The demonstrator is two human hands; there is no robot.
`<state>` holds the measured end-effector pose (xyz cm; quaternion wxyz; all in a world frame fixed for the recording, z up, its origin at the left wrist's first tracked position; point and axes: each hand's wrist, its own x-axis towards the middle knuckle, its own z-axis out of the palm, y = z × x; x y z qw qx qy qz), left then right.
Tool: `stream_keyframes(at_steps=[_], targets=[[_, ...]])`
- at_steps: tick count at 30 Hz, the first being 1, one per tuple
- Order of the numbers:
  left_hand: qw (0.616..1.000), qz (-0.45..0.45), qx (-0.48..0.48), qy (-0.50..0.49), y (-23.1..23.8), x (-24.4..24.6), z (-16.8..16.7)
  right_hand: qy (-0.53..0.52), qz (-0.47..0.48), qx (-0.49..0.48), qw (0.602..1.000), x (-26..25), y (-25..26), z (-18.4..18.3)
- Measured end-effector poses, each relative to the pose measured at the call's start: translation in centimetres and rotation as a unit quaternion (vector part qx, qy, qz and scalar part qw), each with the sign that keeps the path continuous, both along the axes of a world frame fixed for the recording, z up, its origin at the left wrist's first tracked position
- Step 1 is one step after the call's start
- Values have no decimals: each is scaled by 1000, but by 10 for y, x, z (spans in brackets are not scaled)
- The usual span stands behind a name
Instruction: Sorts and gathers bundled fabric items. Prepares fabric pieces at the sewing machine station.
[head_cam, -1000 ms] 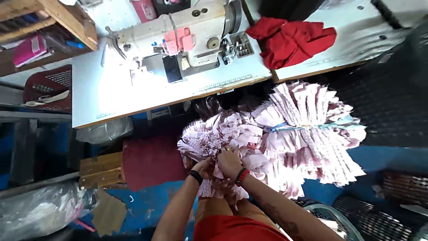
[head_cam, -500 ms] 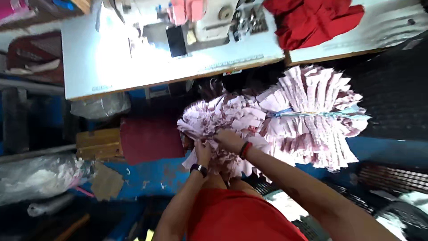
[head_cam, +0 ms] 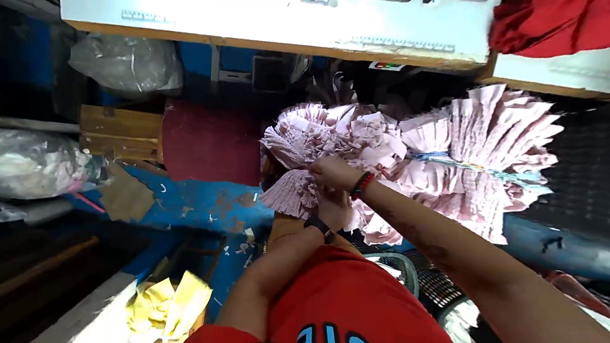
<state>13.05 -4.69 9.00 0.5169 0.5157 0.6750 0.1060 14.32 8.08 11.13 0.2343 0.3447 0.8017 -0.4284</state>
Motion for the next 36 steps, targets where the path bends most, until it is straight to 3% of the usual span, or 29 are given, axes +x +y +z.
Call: stream_keyframes(at_steps=[3, 6, 11, 15, 26, 36], targets=[[999, -12, 28, -16, -8, -8, -19, -7, -3, 33, 999, 17, 24, -29], [999, -15, 37, -34, -15, -10, -23, 5, -21, 19, 1000, 21, 37, -29], [999, -44, 18, -23, -11, -6, -13, -128, 90, 71, 985, -9, 16, -19], [997, -11, 64, -42, -22, -12, -12, -221, 98, 84, 967, -34, -10, -1], [994, -12, 65, -83, -20, -15, -21, -102, 97, 41, 989, 3, 50, -17], [994, -40, 76, -65, -20, -14, -25, -289, 130, 69, 946, -51, 24, -6]])
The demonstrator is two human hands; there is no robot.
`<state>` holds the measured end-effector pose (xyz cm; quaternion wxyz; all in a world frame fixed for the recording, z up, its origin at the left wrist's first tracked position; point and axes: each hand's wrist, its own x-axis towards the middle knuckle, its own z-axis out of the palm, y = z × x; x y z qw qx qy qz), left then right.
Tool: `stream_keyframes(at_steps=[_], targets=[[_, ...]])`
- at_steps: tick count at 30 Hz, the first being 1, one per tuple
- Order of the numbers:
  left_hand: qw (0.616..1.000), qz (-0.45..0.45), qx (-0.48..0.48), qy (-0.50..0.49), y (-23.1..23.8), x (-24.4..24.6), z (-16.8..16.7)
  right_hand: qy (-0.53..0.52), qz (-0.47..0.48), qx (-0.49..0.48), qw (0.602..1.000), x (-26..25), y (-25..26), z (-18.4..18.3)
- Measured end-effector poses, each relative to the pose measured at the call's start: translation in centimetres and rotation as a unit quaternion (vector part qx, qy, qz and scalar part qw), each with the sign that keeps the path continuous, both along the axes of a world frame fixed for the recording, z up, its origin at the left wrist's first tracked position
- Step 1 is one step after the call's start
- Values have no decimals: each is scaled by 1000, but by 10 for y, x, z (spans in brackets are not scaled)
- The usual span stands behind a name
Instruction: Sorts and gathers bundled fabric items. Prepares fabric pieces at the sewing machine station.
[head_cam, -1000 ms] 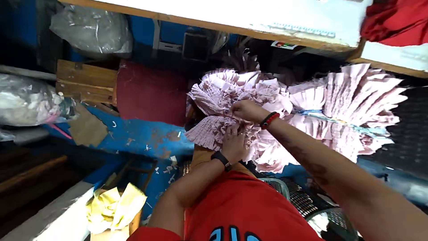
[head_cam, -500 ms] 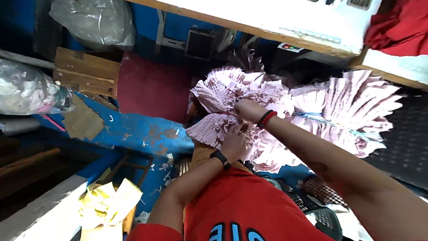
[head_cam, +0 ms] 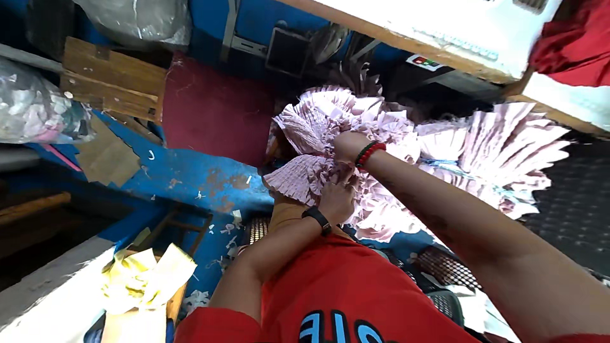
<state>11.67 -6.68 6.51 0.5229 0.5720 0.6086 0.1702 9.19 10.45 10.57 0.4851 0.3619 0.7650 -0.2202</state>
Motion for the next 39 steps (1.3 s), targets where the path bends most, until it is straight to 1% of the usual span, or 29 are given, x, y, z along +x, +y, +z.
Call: stream_keyframes(at_steps=[4, 6, 9, 11, 13, 15, 18, 20, 22, 27, 31, 34, 37, 39], targets=[[994, 75, 75, -30, -9, -2, -1, -46, -3, -6, 999, -17, -23, 14], [991, 90, 91, -37, -11, -3, -4, -48, -5, -8, 999, -15, -31, 11], [997, 54, 42, -27, -8, -8, -4, -7, 10, -13, 1000, -1, -32, 6], [999, 23, 33, -18, -6, -8, -9, 25, 24, -17, 999, 14, -27, 3], [999, 15, 36, -25, -5, -7, -13, 51, 44, -19, 998, 25, -22, 3], [999, 7, 31, -24, -4, -7, -11, 61, 44, -10, 997, 28, -23, 7], [999, 23, 33, 7, -6, -6, -2, 54, 13, -7, 998, 19, -35, 8], [999, 46, 28, 6, -10, -5, -1, 44, -23, -5, 999, 12, -41, 4], [998, 54, 32, 4, -11, -6, -3, 39, -36, -6, 999, 8, -41, 4], [992, 105, 68, -27, -16, -3, -7, -10, -73, -27, 997, -11, -40, 28], [992, 90, 85, -35, -14, -6, -7, -24, -119, -23, 992, -20, -40, 26], [995, 70, 61, -30, -11, -11, -3, -35, -126, -40, 991, -24, -31, 23], [994, 87, -4, -64, -7, -18, -4, -41, -74, -30, 996, -21, -34, 21], [993, 86, -18, -78, -5, -20, -7, -41, -65, -26, 997, -16, -39, 23]])
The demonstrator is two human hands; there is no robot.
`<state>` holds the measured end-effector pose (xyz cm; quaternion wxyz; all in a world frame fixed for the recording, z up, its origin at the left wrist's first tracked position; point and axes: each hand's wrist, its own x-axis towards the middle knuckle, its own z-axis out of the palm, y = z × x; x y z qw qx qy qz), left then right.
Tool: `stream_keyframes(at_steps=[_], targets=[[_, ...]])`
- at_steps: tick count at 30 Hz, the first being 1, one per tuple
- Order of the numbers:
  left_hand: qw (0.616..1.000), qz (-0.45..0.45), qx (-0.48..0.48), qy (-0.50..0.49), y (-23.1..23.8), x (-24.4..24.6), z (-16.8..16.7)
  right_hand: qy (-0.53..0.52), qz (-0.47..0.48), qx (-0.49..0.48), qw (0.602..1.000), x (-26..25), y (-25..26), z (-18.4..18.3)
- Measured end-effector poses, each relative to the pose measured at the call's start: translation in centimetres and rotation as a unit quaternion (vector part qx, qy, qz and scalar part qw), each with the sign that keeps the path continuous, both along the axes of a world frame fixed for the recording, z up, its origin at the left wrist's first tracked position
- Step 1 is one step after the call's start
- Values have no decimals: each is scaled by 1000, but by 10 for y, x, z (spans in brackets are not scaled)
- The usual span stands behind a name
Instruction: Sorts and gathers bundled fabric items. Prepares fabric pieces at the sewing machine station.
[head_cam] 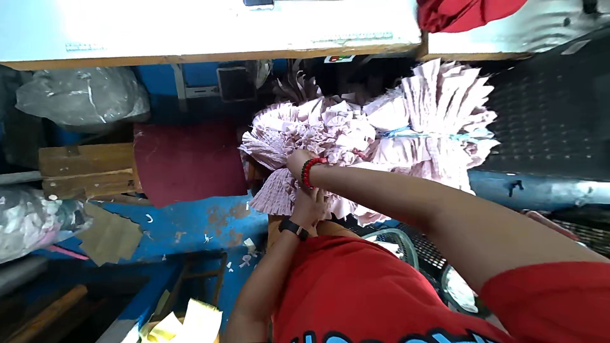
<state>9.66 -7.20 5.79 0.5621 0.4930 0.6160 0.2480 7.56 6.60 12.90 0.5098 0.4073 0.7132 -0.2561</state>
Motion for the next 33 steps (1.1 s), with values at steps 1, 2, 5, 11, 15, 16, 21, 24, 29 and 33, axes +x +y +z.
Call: stream_keyframes(at_steps=[1, 2, 5, 11, 15, 16, 21, 24, 29, 33], targets=[[1000, -4, 5, -2, 1, -2, 0, 8, 2, 0, 1000, 3, -1, 0], [1000, -1, 16, -5, 2, -5, 0, 26, 11, 3, 1000, 8, -1, -3], [997, 63, 21, -32, 8, -18, 4, 87, 59, 28, 994, 31, 3, -21], [999, 51, 3, -12, 21, -29, -2, 88, 76, 15, 993, 28, 23, -7], [999, 31, -13, 9, 23, -28, 4, 47, 75, 3, 996, 16, 17, -6], [999, 28, -21, 11, 23, -29, 4, 42, 70, 3, 997, 15, 15, -6], [998, 37, -43, 35, 19, -26, -1, 43, 45, 29, 998, 15, 0, -23], [993, 62, -97, 17, 16, -26, 4, 27, 9, 33, 999, 6, -12, -16], [994, 72, -76, -8, 10, -27, -1, 6, 8, 24, 1000, 1, -15, -10], [997, 75, -32, -9, 9, -24, -9, 42, 16, 24, 999, 5, -7, -10]])
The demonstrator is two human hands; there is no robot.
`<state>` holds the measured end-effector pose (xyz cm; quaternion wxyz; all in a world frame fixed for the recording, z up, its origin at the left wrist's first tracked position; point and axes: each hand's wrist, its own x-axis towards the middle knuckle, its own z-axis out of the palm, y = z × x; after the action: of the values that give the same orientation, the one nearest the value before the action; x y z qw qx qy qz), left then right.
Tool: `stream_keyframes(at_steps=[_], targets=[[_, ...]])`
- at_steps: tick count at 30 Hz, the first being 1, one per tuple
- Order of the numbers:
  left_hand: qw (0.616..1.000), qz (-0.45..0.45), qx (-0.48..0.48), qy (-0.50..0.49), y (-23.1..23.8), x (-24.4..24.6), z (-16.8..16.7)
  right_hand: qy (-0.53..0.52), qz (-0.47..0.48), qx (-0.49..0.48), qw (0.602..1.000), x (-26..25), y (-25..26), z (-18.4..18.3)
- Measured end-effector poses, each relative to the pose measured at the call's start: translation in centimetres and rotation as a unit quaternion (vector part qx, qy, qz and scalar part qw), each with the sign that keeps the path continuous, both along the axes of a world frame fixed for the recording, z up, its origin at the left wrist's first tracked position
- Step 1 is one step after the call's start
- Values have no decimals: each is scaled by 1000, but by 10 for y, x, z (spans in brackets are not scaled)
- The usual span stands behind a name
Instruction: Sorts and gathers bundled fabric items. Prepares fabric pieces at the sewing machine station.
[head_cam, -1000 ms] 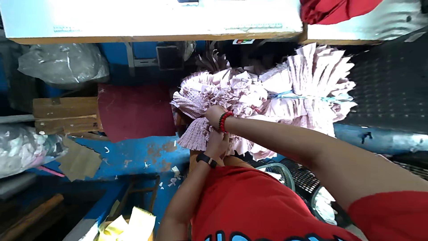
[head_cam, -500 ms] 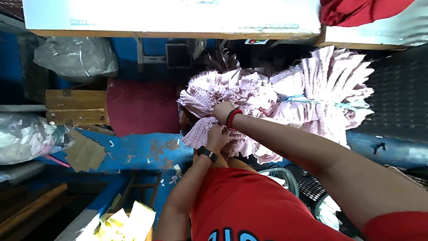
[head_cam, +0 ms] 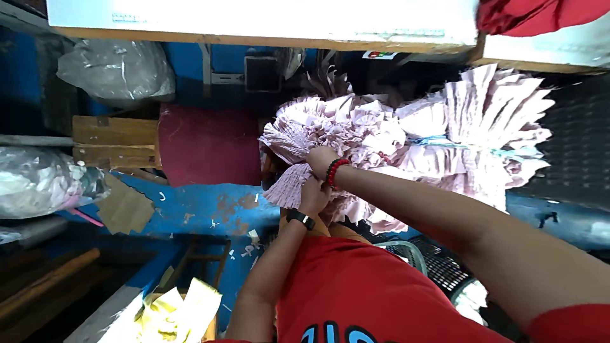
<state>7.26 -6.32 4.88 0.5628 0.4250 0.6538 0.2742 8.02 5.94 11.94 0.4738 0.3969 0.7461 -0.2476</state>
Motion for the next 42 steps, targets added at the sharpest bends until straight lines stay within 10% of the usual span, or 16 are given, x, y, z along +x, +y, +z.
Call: stream_keyframes(at_steps=[14, 22, 31, 42], targets=[[995, 64, -33, -63, -10, -6, 2, -70, -165, -30, 983, -24, -8, 15], [985, 169, 40, 18, 19, -26, -17, -20, -52, -13, 998, -2, 5, 4], [998, 16, 49, -26, 58, -28, -39, 86, 38, 31, 995, 49, 17, -11], [988, 41, 147, 6, 46, -10, -45, 201, -44, 17, 979, 79, 23, -2]])
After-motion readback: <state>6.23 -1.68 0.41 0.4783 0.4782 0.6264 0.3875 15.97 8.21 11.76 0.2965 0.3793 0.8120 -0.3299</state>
